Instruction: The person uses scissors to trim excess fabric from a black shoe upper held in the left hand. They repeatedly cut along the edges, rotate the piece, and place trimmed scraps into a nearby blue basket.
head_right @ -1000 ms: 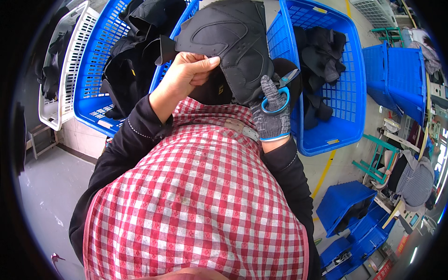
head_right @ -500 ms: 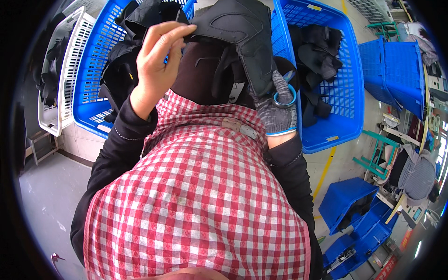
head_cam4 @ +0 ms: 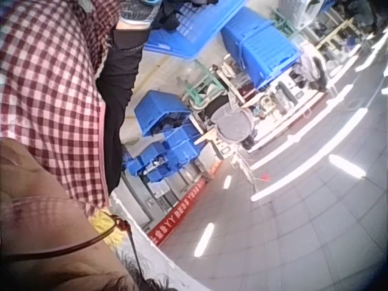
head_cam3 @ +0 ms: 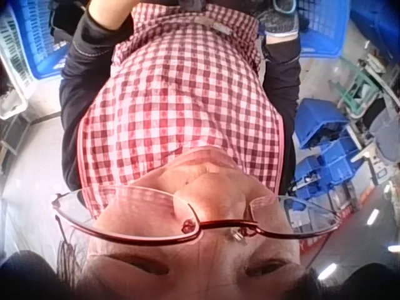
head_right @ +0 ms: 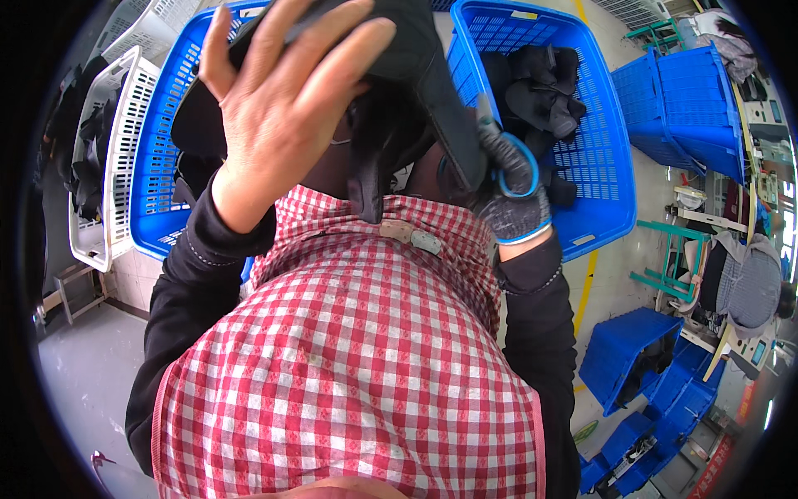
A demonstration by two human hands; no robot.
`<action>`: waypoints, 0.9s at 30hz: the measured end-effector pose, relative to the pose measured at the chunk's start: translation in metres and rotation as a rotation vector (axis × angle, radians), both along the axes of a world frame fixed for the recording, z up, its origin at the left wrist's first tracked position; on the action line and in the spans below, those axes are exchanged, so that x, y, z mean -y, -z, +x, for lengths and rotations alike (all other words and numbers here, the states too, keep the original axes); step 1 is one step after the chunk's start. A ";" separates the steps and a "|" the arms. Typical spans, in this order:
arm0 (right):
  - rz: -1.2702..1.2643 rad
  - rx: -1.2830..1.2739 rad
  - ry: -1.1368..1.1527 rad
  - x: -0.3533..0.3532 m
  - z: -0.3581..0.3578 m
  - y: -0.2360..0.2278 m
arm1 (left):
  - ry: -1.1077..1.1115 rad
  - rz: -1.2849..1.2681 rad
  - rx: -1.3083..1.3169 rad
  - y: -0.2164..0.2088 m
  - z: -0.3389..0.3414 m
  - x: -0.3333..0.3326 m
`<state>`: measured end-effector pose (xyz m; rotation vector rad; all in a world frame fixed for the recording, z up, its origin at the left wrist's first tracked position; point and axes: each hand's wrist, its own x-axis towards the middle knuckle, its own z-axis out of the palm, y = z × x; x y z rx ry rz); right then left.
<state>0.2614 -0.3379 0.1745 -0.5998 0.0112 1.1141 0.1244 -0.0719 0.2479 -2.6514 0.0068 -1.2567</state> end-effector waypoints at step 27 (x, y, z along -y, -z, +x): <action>-0.606 0.623 -0.503 0.020 -0.049 -0.039 | -0.168 -0.407 -0.446 0.081 -0.003 0.026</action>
